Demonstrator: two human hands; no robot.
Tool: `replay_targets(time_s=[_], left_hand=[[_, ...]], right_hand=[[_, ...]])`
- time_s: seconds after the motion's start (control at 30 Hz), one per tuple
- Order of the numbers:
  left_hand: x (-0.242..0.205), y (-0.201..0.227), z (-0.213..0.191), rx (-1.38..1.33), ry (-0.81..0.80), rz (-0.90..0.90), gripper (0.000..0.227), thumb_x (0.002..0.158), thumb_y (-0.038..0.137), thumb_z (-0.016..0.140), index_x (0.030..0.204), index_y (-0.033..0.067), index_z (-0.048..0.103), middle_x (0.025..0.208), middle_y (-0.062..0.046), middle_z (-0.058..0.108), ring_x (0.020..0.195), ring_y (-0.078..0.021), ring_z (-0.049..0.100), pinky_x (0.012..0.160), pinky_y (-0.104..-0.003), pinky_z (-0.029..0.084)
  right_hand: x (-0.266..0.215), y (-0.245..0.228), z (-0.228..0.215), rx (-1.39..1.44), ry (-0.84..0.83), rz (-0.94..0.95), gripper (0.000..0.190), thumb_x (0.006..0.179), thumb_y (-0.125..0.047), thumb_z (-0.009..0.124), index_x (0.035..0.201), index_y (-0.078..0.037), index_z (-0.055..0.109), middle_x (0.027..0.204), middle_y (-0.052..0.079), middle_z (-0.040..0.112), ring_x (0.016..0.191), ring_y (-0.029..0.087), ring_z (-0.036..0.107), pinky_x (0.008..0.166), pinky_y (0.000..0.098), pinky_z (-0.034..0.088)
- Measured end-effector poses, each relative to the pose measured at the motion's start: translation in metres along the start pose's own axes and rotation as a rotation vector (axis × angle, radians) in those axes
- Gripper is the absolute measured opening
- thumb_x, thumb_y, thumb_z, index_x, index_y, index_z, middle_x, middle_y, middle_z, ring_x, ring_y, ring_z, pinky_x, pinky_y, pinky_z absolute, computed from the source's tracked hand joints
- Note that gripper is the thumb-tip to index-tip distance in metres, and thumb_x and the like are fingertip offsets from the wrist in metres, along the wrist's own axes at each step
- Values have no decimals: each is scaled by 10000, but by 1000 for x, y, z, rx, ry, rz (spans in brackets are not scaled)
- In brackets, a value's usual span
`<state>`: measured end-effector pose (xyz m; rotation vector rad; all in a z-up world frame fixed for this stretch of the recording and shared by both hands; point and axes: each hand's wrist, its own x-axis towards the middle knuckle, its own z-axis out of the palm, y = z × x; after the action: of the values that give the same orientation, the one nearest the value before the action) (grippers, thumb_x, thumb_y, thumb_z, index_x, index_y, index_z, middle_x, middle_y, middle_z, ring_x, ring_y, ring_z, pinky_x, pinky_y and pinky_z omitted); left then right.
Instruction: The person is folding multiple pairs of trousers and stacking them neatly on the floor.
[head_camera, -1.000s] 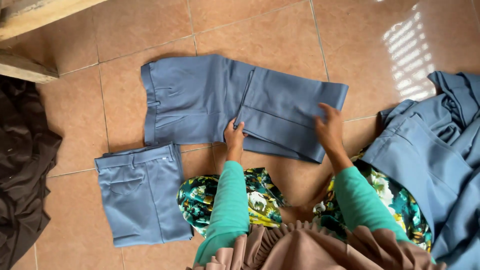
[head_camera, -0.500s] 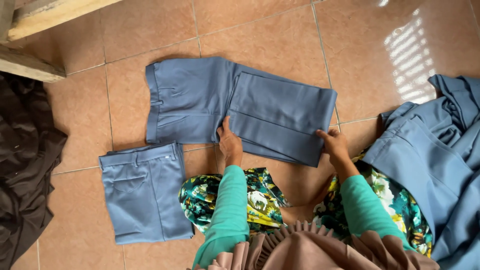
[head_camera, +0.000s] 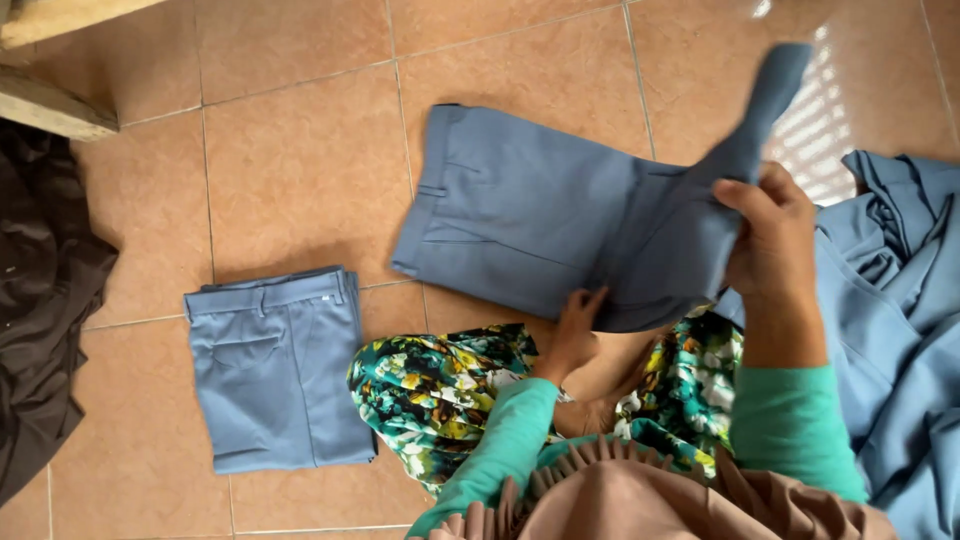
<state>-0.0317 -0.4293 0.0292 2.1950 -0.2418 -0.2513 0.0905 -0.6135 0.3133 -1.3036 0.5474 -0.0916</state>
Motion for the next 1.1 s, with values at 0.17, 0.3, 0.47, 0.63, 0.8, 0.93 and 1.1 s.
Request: replay_targets(time_s=[0.17,0.3,0.47,0.63,0.8,0.93,1.1], left_hand=[[-4,67,-20,-421,-302,-561,1117,711,643,785,1575,76,360,1546,-173,473,1416,-275,491,1168,-401,402],[-19,26,17,-946,-112,-841,527,821,382,896,1192,61,702,1091,-131,702,882,-193,738,789,-325,626],[-13,-70,67,-936,-338,-840,711,948,343,803,1389,-109,474,1309,-316,591,1033,-374,707,925,-435,602],[0,-14,-114,-586,-285,-653,378,903,2,587,1267,-101,579,1049,-320,660,847,-419,705,633,-468,605],[53,-59,-201,328,321,-670,425,1044,376,554,1404,152,584,1288,-164,659,1253,-347,586,975,-516,555],[76,-132,-199,560,337,-674,328,988,403,618,1260,221,594,1160,-47,637,1132,-296,609,952,-497,506],[45,-59,-230,387,503,-562,140,1042,291,562,1121,220,652,1057,-48,721,1023,-331,708,872,-524,564]], right_hand=[[9,50,98,42,-259,-16,231,845,-155,858,917,-152,638,804,-6,549,691,115,619,495,225,586],[5,117,133,-13,-563,-17,237,964,-105,730,1163,-44,617,1124,141,616,903,254,699,788,477,676],[3,215,65,-1328,-322,-214,462,973,-320,711,1394,-235,542,1349,105,565,1274,370,514,941,660,516],[-11,259,12,-1600,-343,-464,619,946,-285,697,1508,-227,445,1512,63,451,1416,264,417,1059,540,428],[-7,264,0,-1606,-385,-547,678,961,-268,654,1580,-161,398,1598,135,413,1480,271,358,1105,495,363],[0,273,-10,-1561,-433,-442,744,941,-280,656,1611,-200,344,1650,127,348,1539,278,283,1162,539,310],[-10,262,-20,-1534,-386,-394,766,948,-328,651,1624,-218,308,1678,144,302,1570,317,236,1202,565,276]])
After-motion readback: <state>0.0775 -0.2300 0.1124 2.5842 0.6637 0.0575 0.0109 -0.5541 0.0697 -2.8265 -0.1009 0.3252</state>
